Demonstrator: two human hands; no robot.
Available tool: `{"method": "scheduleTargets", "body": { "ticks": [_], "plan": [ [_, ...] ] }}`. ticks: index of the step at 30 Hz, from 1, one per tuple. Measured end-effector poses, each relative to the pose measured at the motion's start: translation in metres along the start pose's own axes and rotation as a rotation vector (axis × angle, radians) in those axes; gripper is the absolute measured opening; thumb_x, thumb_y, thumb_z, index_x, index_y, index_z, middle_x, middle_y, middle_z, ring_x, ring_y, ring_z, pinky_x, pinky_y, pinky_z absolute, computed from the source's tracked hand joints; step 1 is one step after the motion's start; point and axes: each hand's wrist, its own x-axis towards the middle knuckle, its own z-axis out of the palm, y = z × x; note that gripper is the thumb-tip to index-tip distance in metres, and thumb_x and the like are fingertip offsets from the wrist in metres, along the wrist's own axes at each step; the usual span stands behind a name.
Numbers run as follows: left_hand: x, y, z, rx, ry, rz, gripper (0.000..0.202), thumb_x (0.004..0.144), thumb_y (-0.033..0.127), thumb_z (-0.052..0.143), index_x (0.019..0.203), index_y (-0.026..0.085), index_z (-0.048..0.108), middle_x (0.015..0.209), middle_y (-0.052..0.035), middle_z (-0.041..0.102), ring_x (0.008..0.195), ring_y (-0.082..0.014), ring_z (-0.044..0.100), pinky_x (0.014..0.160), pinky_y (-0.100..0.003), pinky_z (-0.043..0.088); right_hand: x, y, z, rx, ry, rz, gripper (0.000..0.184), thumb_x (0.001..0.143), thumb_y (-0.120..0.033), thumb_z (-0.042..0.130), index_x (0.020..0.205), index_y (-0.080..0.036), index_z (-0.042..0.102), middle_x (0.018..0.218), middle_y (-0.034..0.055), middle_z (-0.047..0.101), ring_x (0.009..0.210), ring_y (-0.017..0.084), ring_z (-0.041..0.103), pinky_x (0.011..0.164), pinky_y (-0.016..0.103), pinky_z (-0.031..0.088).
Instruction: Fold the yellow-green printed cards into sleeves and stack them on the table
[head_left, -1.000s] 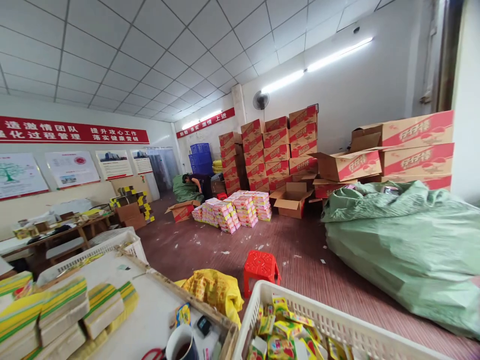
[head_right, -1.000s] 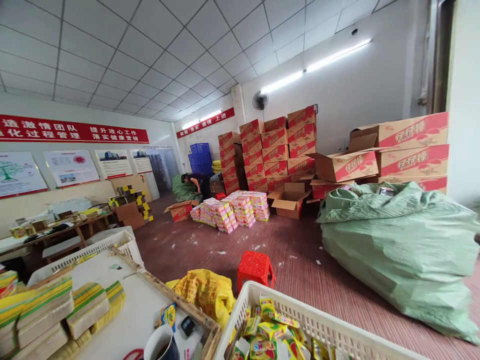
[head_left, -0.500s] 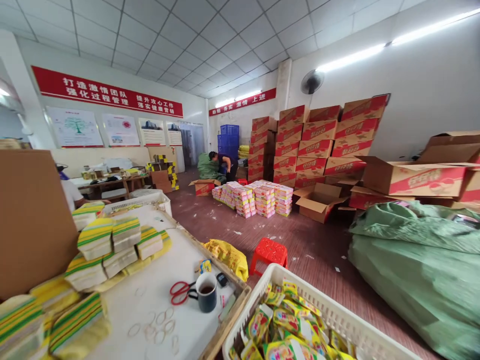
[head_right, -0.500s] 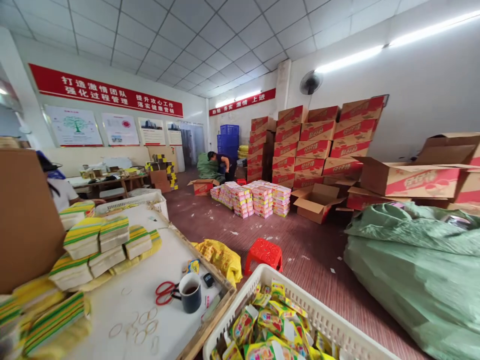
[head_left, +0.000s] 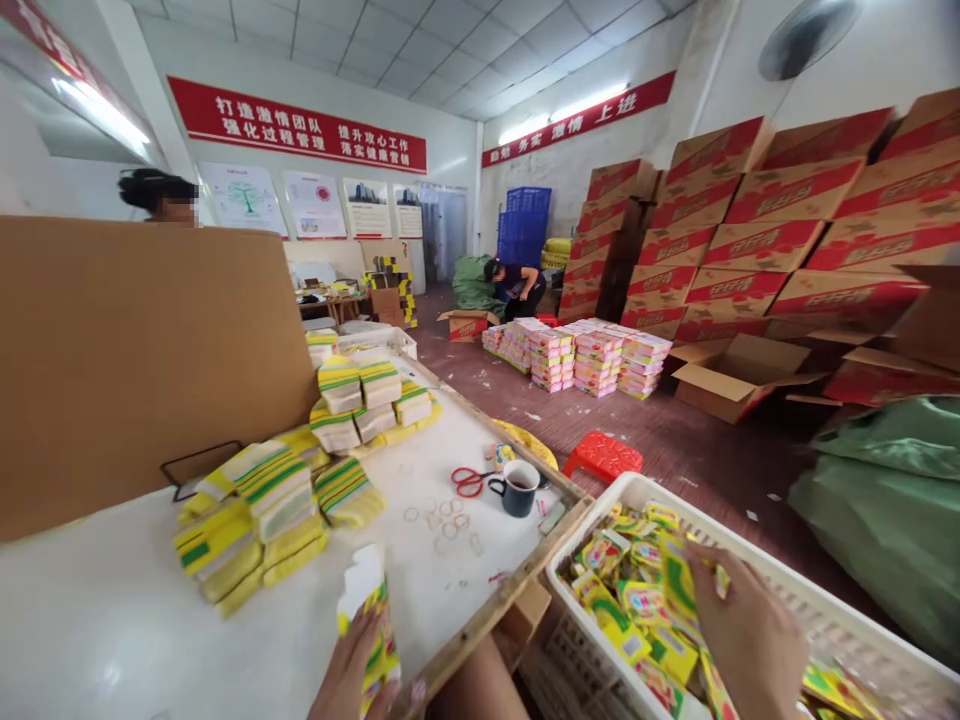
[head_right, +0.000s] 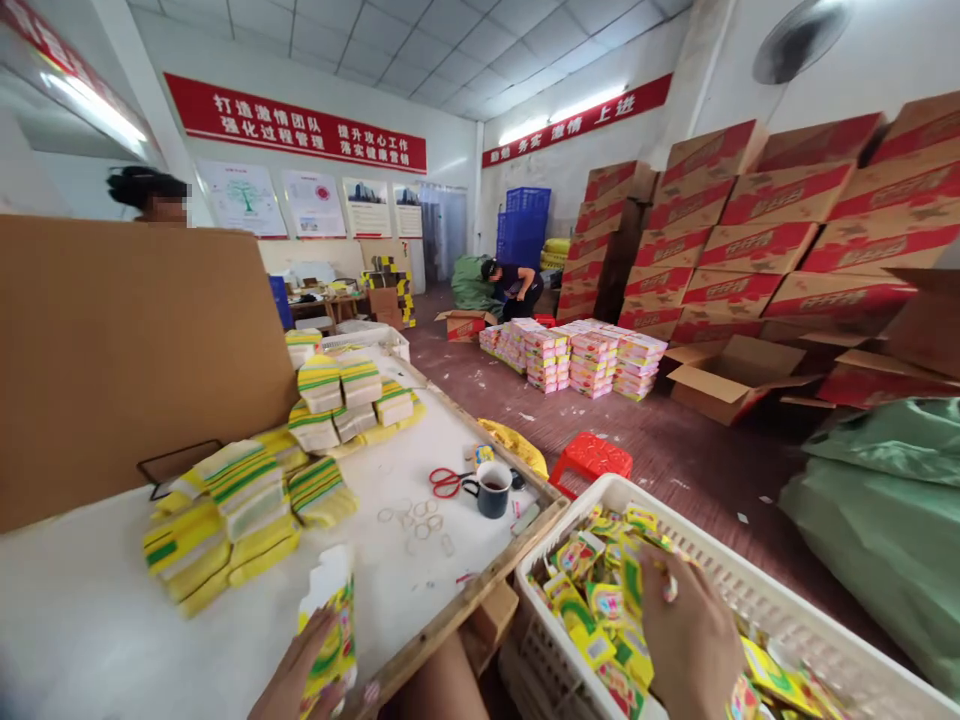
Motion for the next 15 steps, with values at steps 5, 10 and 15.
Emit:
{"method": "scheduleTargets", "body": {
  "ticks": [5,10,15],
  "plan": [
    [-0.011,-0.013,0.009,0.176,-0.144,-0.041,0.05,0.075,0.026,0.058,0.123,0.014,0.06,0.135,-0.0163,0.054,0.127,-0.034,0.046,0.108,-0.048,0.034,-0.021,-0.059,0.028,0.137,-0.148,-0.062,0.053,0.08,-0.043,0.036,0.11,-0.007,0.06,0.116,0.0252,0.055,0.105,0.039,0.052,0.087,0.051,0.038],
    [-0.015,-0.018,0.022,0.081,-0.149,-0.045,0.05,0.08,0.025,0.05,0.129,0.012,0.054,0.138,-0.0152,0.051,0.129,-0.0282,0.045,0.108,-0.042,0.036,-0.131,-0.178,0.078,0.416,-0.793,-0.316,0.026,0.081,-0.032,0.05,0.094,-0.019,0.068,0.087,0.0063,0.071,0.07,0.02,0.065,0.07,0.029,0.048],
    [-0.025,-0.027,0.022,-0.039,0.09,-0.2,0.057,0.083,0.027,0.046,0.135,0.004,0.04,0.145,-0.0205,0.04,0.135,-0.0274,0.035,0.112,-0.041,0.028,-0.216,-0.226,0.092,0.441,-1.002,-0.398,0.029,0.067,-0.012,0.061,0.095,-0.016,0.068,0.092,0.0085,0.069,0.091,0.025,0.064,0.079,0.031,0.047]
  ]
}}
